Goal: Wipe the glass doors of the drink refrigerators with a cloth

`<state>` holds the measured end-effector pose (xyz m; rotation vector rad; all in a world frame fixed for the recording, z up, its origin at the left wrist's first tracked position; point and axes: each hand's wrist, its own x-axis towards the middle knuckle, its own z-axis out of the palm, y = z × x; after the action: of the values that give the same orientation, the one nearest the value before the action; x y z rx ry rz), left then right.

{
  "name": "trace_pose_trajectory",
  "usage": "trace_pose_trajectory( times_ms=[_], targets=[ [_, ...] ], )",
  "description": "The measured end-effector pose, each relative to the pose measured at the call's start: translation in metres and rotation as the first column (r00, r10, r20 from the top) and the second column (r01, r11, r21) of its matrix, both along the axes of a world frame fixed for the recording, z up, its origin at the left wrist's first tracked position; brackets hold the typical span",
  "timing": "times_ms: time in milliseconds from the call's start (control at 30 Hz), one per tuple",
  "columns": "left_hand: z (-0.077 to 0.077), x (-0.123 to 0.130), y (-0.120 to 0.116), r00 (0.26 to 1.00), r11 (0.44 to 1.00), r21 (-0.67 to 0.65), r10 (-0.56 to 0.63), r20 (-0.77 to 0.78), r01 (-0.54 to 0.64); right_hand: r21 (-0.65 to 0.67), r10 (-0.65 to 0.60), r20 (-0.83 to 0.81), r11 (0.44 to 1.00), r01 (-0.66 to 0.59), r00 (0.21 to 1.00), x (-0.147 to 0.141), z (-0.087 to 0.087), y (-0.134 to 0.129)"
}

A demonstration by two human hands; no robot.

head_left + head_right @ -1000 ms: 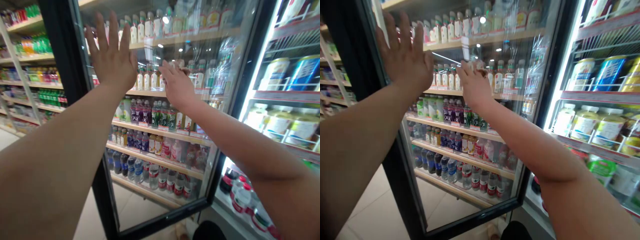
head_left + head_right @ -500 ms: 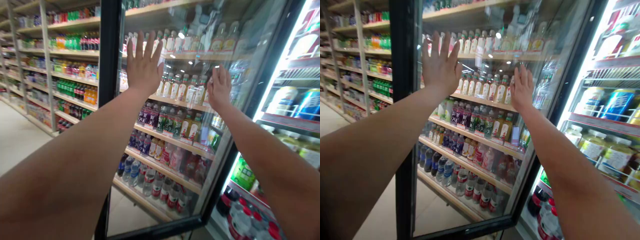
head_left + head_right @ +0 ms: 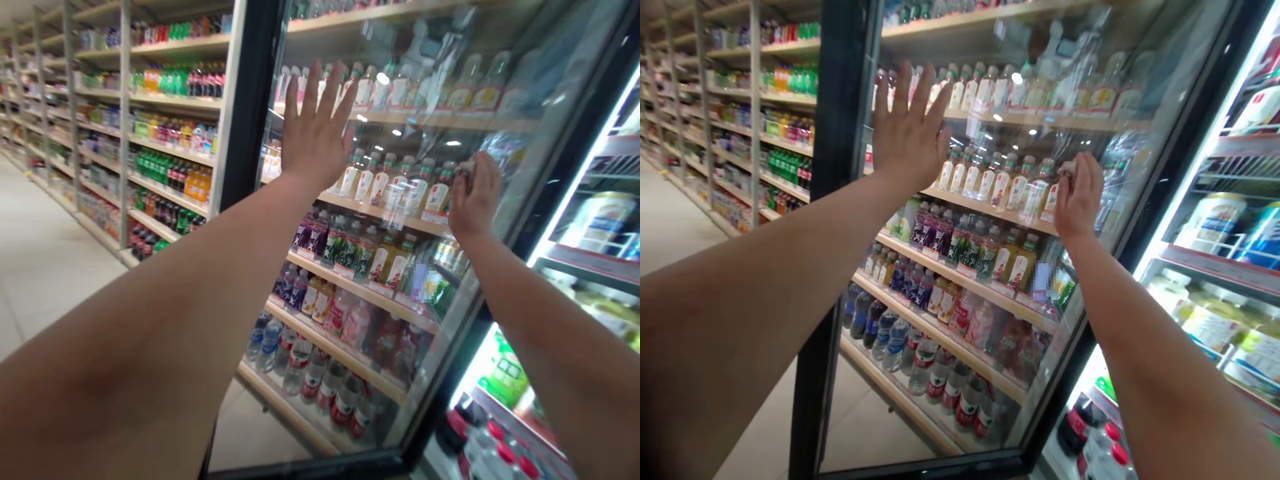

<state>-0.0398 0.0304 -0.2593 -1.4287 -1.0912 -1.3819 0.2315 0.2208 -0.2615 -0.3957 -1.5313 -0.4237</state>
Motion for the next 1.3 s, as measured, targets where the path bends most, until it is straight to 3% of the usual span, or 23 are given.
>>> trace_pose_trajectory(
  times_ms=[100, 200, 300, 467, 600, 700, 800, 867, 1000, 1100, 1167, 1233, 1300],
  targets=[
    [0.0, 0.0, 0.0, 1.0, 1.0, -0.01, 0.014, 0.0, -0.014, -0.014, -0.083, -0.018, 0.996, 0.083, 0.996, 0.008, 0.016, 0.014],
    [0.002, 0.0, -0.002, 1.0, 0.998, -0.057, 0.013, 0.015, -0.012, -0.277, -0.259, -0.312, 0.945, 0.174, 0.914, 0.008, 0.036, 0.029],
    [0.004, 0.0, -0.002, 0.996, 0.99, -0.108, 0.091, 0.004, -0.091, -0.425, -0.362, -0.348, 0.883, 0.199, 0.865, -0.002, 0.034, 0.029],
    [0.004, 0.0, 0.0, 0.97, 0.963, -0.118, 0.24, -0.03, -0.242, -0.297, -0.277, -0.16, 0.929, 0.221, 0.947, 0.004, 0.023, 0.019],
    [0.004, 0.003, -0.003, 0.962, 0.957, -0.101, 0.273, -0.01, -0.272, -0.317, -0.268, -0.179, 0.927, 0.202, 0.947, 0.009, 0.023, 0.019],
    [0.005, 0.004, -0.004, 0.958, 0.952, -0.116, 0.287, 0.007, -0.284, -0.148, -0.237, -0.1, 0.964, 0.221, 0.966, -0.011, 0.002, 0.009],
    [0.005, 0.003, -0.002, 0.955, 0.946, -0.132, 0.298, 0.001, -0.295, 0.041, -0.163, 0.043, 0.986, 0.161, 0.986, -0.029, -0.017, 0.0],
    [0.004, 0.002, -0.001, 0.95, 0.943, -0.12, 0.313, -0.006, -0.312, 0.065, -0.128, 0.033, 0.99, 0.125, 0.991, -0.032, -0.017, 0.002],
    [0.0, 0.0, 0.0, 0.891, 0.887, -0.085, 0.451, -0.054, -0.454, -0.025, -0.131, -0.133, 0.991, 0.129, 0.982, -0.031, -0.015, 0.013],
    [-0.001, 0.0, 0.001, 0.85, 0.845, -0.089, 0.523, -0.069, -0.527, 0.01, -0.157, -0.159, 0.987, 0.16, 0.975, -0.034, -0.031, 0.012],
    [0.0, 0.002, 0.001, 0.859, 0.853, -0.104, 0.509, -0.055, -0.512, 0.079, -0.156, -0.107, 0.983, 0.165, 0.982, -0.033, -0.04, 0.012],
    [0.001, 0.004, 0.001, 0.881, 0.872, -0.125, 0.473, -0.031, -0.473, 0.131, -0.14, -0.035, 0.981, 0.143, 0.99, -0.025, -0.037, 0.018],
    [0.003, 0.005, 0.002, 0.898, 0.888, -0.147, 0.44, -0.006, -0.436, 0.125, -0.125, -0.018, 0.984, 0.127, 0.992, -0.015, -0.022, 0.031]
  ],
)
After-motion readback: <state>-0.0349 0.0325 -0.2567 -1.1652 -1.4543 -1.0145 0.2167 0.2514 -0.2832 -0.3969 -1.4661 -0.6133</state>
